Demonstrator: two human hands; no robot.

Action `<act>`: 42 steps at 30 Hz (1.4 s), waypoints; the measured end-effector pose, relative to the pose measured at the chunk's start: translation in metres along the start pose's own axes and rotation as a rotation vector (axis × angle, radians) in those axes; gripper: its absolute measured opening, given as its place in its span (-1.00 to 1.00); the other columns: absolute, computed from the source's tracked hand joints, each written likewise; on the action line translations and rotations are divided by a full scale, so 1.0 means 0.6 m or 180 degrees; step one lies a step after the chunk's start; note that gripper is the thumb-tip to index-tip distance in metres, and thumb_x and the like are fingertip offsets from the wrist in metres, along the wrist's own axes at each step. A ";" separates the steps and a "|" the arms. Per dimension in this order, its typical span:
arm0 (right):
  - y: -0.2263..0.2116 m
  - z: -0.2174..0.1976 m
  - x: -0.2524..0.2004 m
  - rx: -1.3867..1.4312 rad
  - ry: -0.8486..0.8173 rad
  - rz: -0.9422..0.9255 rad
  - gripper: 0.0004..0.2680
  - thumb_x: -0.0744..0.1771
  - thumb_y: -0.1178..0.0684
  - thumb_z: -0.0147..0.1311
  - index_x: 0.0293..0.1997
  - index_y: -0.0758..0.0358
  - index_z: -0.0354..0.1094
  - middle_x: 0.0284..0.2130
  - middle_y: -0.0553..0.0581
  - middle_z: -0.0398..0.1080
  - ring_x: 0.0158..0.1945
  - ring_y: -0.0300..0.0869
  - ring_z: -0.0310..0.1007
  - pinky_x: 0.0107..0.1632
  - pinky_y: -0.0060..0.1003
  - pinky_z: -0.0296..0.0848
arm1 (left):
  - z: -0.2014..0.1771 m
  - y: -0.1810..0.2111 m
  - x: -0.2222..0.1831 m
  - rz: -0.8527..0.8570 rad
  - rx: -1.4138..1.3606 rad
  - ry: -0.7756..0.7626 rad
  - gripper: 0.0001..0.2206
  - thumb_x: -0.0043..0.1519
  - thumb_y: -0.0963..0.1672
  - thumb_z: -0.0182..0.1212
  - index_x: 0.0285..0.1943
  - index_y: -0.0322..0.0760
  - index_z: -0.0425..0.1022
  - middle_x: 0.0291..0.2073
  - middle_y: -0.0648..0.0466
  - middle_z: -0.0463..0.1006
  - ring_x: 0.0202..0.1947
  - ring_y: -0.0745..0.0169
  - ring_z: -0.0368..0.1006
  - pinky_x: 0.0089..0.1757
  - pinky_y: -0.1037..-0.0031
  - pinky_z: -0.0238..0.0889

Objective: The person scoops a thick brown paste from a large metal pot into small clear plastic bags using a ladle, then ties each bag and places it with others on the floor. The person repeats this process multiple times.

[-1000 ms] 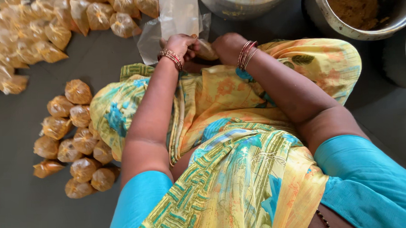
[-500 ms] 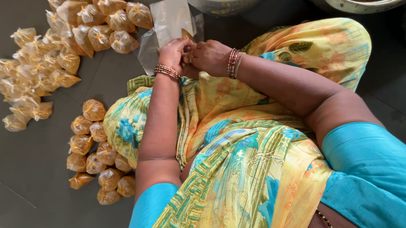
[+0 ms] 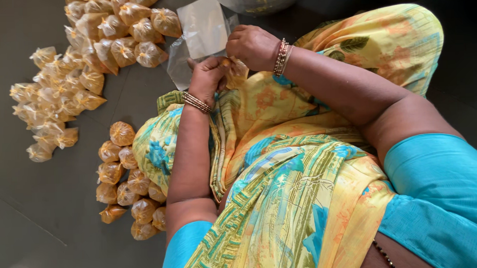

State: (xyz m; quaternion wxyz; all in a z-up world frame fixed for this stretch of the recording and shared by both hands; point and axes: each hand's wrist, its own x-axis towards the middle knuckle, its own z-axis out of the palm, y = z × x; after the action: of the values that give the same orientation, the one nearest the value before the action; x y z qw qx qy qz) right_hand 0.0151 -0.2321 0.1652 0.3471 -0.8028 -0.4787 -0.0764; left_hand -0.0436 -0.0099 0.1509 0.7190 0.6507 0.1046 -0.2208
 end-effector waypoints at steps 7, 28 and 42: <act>0.019 0.002 0.009 0.0990 0.0850 -0.0388 -0.88 0.29 0.31 0.15 -0.19 0.25 0.34 -0.07 0.18 0.51 0.12 0.11 0.53 0.20 -0.10 0.48 | 0.001 0.067 0.006 0.1143 0.2128 -0.0168 -0.86 0.25 -0.22 0.28 -0.09 -0.50 0.61 -0.27 0.03 0.68 -0.24 0.41 0.56 -0.17 0.56 0.44; 0.062 0.018 0.004 0.1763 0.0796 0.1209 -0.92 0.34 0.20 0.18 -0.14 0.34 0.44 -0.29 0.21 0.47 -0.22 -0.07 0.50 -0.12 -0.22 0.46 | 0.081 0.123 -0.002 0.3300 0.5598 0.0738 -0.80 0.16 -0.22 0.20 -0.05 -0.38 0.55 -0.04 -0.03 0.53 -0.17 0.02 0.53 -0.16 0.29 0.44; 0.086 0.027 -0.013 0.3271 -0.0741 0.2019 -0.82 0.27 0.20 0.16 -0.08 0.36 0.53 -0.33 0.02 0.54 -0.25 -0.32 0.45 -0.15 -0.36 0.45 | 0.072 0.091 -0.037 0.3652 0.4935 0.0276 -0.72 0.18 -0.23 0.25 0.08 -0.37 0.57 -0.08 -0.04 0.57 -0.13 0.02 0.54 -0.10 0.29 0.46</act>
State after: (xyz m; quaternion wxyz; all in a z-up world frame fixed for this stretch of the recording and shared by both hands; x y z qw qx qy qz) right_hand 0.0501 -0.2430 0.1246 0.6410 -0.6392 -0.2269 0.3593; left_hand -0.0443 -0.0452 0.2146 0.0836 0.9043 -0.3777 0.1805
